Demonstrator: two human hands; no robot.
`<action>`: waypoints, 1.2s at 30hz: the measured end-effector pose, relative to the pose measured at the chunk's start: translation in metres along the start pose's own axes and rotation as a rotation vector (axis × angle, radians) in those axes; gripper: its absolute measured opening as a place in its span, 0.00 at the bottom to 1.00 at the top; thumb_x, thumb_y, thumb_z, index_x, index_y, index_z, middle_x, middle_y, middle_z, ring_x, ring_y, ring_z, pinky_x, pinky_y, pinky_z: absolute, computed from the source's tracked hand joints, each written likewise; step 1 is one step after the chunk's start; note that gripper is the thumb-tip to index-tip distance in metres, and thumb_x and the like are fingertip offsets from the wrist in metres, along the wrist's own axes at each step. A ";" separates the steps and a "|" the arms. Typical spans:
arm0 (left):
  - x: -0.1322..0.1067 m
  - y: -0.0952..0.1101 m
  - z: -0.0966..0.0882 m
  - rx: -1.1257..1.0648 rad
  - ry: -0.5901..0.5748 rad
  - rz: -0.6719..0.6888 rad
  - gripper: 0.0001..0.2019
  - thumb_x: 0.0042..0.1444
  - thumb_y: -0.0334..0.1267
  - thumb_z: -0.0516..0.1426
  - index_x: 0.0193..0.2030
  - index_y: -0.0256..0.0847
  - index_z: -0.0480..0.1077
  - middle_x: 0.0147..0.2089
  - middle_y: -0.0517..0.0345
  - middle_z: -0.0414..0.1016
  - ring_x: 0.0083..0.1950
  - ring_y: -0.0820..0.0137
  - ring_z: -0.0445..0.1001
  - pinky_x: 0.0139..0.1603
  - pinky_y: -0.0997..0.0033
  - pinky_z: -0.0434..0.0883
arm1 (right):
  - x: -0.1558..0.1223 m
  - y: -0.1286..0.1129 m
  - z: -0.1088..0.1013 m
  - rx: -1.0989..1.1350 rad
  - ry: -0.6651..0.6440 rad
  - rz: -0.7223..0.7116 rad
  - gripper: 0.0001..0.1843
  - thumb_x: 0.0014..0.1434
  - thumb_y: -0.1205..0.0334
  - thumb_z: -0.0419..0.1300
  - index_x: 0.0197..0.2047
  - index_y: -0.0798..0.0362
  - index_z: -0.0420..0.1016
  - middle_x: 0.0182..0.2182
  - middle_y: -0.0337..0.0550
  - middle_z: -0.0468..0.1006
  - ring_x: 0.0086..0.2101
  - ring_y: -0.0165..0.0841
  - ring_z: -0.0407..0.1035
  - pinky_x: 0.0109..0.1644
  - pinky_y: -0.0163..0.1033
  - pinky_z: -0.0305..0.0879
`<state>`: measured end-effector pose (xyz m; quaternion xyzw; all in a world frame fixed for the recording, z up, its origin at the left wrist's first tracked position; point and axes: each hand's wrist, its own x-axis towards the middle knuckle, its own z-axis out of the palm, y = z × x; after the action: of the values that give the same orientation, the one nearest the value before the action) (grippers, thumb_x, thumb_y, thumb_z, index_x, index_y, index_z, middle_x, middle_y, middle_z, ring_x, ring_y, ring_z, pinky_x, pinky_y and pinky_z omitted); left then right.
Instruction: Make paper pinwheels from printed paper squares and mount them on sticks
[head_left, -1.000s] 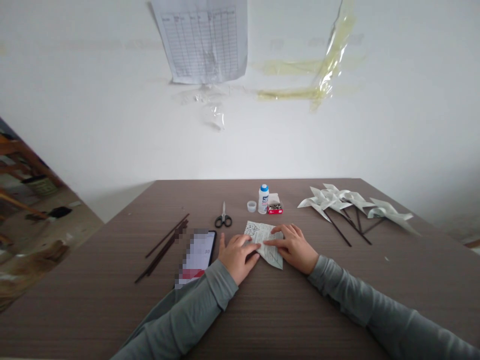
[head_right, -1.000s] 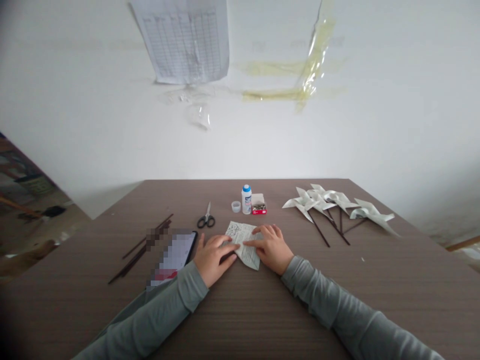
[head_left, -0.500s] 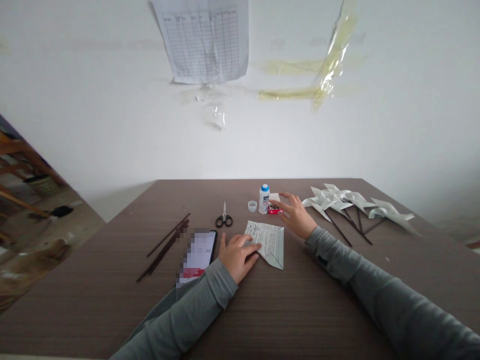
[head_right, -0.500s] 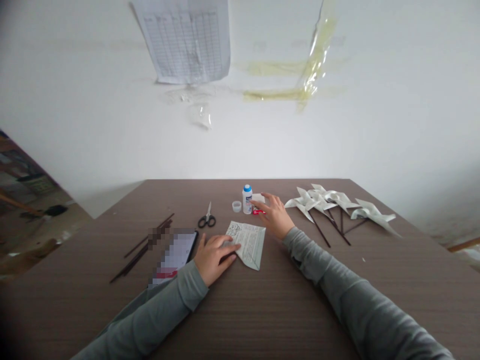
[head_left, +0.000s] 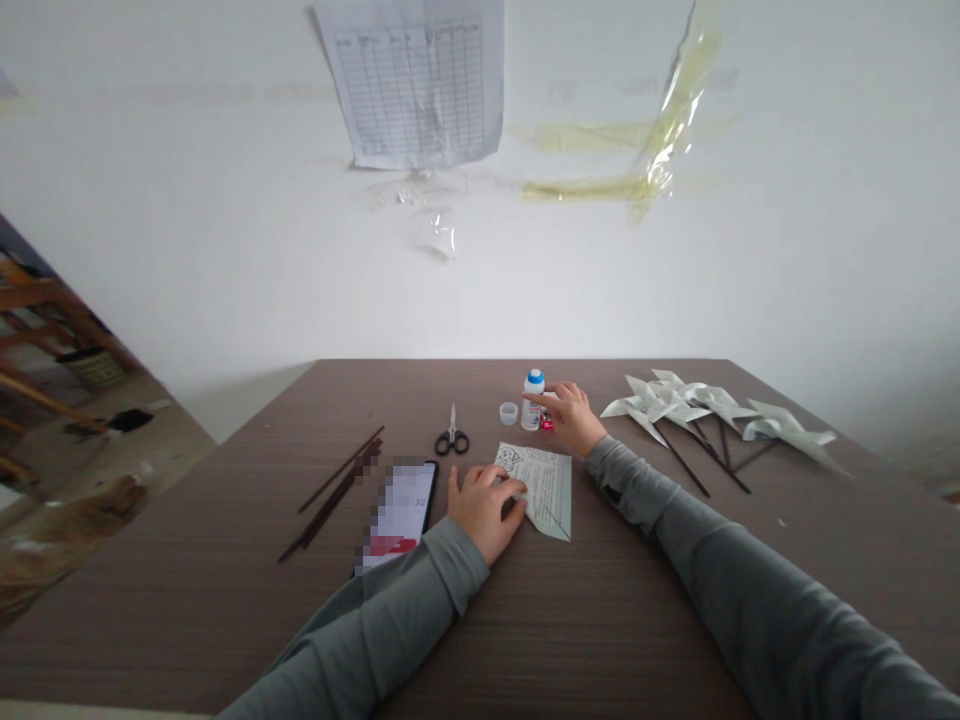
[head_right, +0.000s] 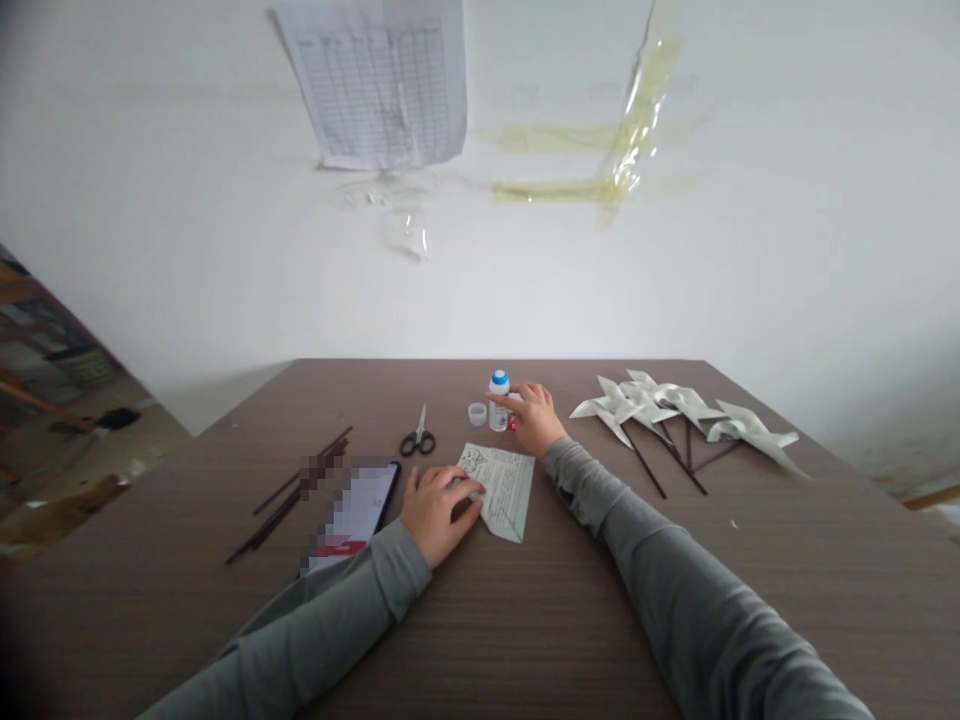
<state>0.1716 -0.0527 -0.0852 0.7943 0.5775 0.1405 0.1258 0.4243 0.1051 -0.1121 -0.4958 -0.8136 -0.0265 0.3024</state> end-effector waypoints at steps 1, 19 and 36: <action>0.001 -0.001 0.002 -0.004 0.000 -0.007 0.15 0.81 0.34 0.71 0.64 0.58 0.95 0.73 0.50 0.93 0.81 0.43 0.85 0.95 0.04 0.63 | -0.002 0.001 0.000 0.023 0.030 0.005 0.46 0.72 0.82 0.61 0.78 0.31 0.95 0.67 0.54 0.91 0.67 0.57 0.78 0.77 0.66 0.78; 0.001 -0.014 0.007 -0.028 0.033 0.072 0.10 0.80 0.34 0.73 0.57 0.55 0.97 0.71 0.48 0.97 0.79 0.43 0.89 0.95 0.02 0.62 | -0.069 -0.020 -0.009 0.256 0.340 0.210 0.11 0.74 0.48 0.75 0.52 0.43 0.96 0.40 0.46 0.90 0.47 0.53 0.83 0.64 0.63 0.80; -0.008 -0.017 0.015 -0.016 0.081 0.074 0.15 0.81 0.33 0.70 0.62 0.58 0.97 0.75 0.52 0.96 0.80 0.46 0.88 0.98 0.13 0.62 | -0.075 -0.042 -0.011 0.163 -0.049 -0.011 0.17 0.81 0.47 0.78 0.40 0.43 0.87 0.40 0.44 0.90 0.53 0.52 0.86 0.77 0.67 0.78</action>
<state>0.1594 -0.0560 -0.1055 0.8078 0.5512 0.1815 0.1033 0.4194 0.0204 -0.1316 -0.4657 -0.8230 0.0502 0.3214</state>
